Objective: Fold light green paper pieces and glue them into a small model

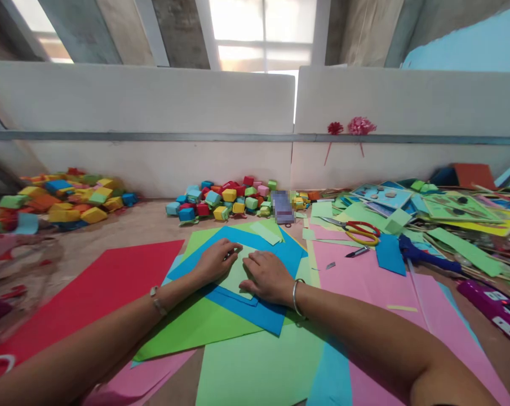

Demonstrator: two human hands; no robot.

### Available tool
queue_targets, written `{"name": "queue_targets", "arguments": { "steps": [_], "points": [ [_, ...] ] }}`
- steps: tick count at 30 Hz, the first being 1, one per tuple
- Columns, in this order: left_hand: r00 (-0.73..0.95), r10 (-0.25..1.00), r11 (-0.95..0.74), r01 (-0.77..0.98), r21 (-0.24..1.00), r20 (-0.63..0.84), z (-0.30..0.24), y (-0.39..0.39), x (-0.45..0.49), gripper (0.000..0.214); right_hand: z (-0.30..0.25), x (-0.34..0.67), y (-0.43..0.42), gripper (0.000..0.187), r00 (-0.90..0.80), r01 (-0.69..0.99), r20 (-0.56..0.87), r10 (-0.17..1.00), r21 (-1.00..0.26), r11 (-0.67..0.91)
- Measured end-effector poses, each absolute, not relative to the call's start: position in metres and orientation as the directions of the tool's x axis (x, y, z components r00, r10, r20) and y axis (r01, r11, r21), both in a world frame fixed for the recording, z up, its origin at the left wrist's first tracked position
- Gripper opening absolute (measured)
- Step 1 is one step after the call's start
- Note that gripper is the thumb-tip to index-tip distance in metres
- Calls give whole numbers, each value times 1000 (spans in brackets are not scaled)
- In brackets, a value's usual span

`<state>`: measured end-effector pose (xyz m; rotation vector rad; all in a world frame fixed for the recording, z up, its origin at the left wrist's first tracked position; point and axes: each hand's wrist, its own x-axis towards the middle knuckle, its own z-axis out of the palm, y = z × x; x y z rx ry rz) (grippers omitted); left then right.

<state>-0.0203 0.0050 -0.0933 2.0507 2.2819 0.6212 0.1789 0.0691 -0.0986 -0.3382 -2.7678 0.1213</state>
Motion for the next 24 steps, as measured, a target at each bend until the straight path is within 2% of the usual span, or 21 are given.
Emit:
{"name": "queue_targets", "arguments": {
  "steps": [7, 11, 18, 21, 24],
  "points": [
    [-77, 934, 12, 982, 186, 348, -100, 5, -20, 35, -100, 176, 68, 50, -884, 264, 372, 283, -103, 959],
    [-6, 914, -58, 988, 146, 405, -103, 7, -22, 35, -97, 176, 69, 48, -851, 329, 393, 347, -114, 937],
    [19, 914, -75, 989, 123, 405, -108, 9, -25, 36, -89, 181, 60, 88, -907, 318, 243, 343, -135, 938],
    [-3, 914, -61, 988, 144, 406, -112, 10, -28, 38, -88, 182, 57, 92, -916, 313, 210, 343, -163, 936],
    [-33, 912, -47, 982, 183, 408, -115, 12, -33, 40, -86, 182, 58, 88, -918, 290, 220, 329, -193, 937]
  ]
}}
